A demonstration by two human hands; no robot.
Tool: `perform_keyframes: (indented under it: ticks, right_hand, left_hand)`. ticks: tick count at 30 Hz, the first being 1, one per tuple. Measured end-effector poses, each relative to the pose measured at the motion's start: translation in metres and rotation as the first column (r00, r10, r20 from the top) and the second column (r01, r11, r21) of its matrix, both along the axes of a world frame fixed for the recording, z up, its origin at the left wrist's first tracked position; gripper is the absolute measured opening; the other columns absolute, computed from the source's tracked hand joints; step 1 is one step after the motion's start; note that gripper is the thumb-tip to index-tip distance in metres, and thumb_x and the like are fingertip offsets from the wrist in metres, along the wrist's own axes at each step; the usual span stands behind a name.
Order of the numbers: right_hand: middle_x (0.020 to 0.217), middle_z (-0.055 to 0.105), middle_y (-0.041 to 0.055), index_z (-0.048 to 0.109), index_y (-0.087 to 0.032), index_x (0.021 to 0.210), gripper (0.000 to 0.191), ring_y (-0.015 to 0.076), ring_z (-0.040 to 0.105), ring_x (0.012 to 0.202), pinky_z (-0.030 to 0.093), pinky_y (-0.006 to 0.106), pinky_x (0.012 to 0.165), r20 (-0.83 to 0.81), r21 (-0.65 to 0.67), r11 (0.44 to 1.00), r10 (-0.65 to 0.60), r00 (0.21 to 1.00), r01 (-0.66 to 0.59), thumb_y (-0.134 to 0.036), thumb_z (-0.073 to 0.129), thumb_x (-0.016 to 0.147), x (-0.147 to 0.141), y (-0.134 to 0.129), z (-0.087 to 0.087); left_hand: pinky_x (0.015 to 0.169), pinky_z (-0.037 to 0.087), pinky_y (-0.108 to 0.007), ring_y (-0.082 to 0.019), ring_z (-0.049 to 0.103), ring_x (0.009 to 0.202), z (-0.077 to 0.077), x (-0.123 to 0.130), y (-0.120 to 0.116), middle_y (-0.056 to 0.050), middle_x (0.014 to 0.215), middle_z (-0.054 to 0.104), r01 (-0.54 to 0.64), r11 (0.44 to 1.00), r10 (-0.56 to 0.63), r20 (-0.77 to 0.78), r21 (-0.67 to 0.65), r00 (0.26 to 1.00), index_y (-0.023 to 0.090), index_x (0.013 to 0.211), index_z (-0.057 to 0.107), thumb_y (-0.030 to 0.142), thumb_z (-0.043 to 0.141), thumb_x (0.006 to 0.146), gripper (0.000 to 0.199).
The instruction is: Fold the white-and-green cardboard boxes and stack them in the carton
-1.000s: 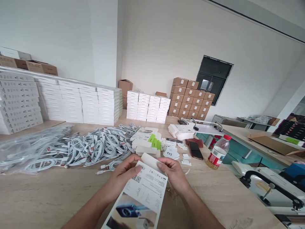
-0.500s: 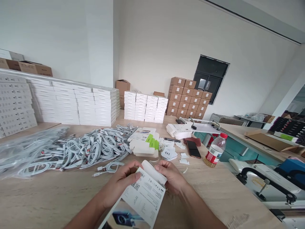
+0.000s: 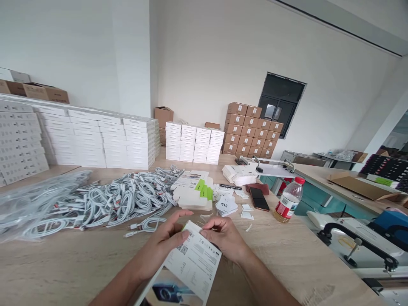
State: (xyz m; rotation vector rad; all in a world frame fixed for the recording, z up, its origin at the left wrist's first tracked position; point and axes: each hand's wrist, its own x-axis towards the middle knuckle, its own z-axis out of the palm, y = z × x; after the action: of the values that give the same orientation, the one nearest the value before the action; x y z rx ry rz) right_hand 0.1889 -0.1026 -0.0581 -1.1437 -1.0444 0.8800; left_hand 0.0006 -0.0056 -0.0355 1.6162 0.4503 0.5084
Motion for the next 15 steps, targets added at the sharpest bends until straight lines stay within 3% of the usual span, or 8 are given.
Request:
perform_keyframes:
  ticks: [4,8,13,15]
  right_hand:
    - [0.067,0.070,-0.0024,0.073,-0.020,0.070,0.023,0.0121,0.058,0.059,0.043,0.027,0.061,-0.014,0.014,0.999,0.038,0.999,-0.037,-0.039,0.085,0.064,0.000,-0.002,0.002]
    - [0.073,0.071,-0.0009,0.076,-0.020,0.073,0.022,0.0120,0.058,0.064,0.043,0.026,0.063,-0.044,0.022,0.997,0.079,0.996,-0.078,-0.041,0.082,0.069,-0.001,-0.004,0.006]
    - [0.094,0.076,0.0054,0.074,-0.022,0.109,0.043,0.0191,0.066,0.085,0.050,0.032,0.075,-0.279,-0.073,0.971,0.199,0.940,-0.227,-0.050,0.073,0.077,0.000,-0.008,0.009]
    - [0.101,0.075,0.0053,0.069,-0.026,0.119,0.049,0.0203,0.067,0.089,0.052,0.034,0.077,-0.273,-0.081,0.953,0.262,0.926,-0.293,-0.052,0.072,0.078,0.000,-0.011,0.009]
  left_hand:
    - [0.064,0.042,-0.025,-0.019,0.057,0.076,-0.001,0.000,0.001,-0.002,0.086,0.066,-0.041,0.999,0.041,0.015,0.020,0.999,0.025,0.119,0.066,0.045,0.068,0.082,0.042]
    - [0.058,0.041,-0.023,-0.016,0.056,0.067,0.000,0.002,0.003,-0.001,0.078,0.065,-0.062,0.995,0.068,0.074,-0.075,0.995,0.022,0.103,0.072,0.043,0.071,0.079,0.032]
    - [0.053,0.038,-0.022,-0.014,0.053,0.058,0.004,0.004,0.006,0.002,0.068,0.060,-0.104,0.968,0.149,0.192,-0.229,0.970,0.021,0.097,0.070,0.044,0.074,0.076,0.031]
    - [0.053,0.039,-0.022,-0.014,0.054,0.057,0.003,0.003,0.007,0.003,0.067,0.061,-0.131,0.957,0.186,0.203,-0.259,0.961,0.021,0.099,0.070,0.043,0.075,0.073,0.035]
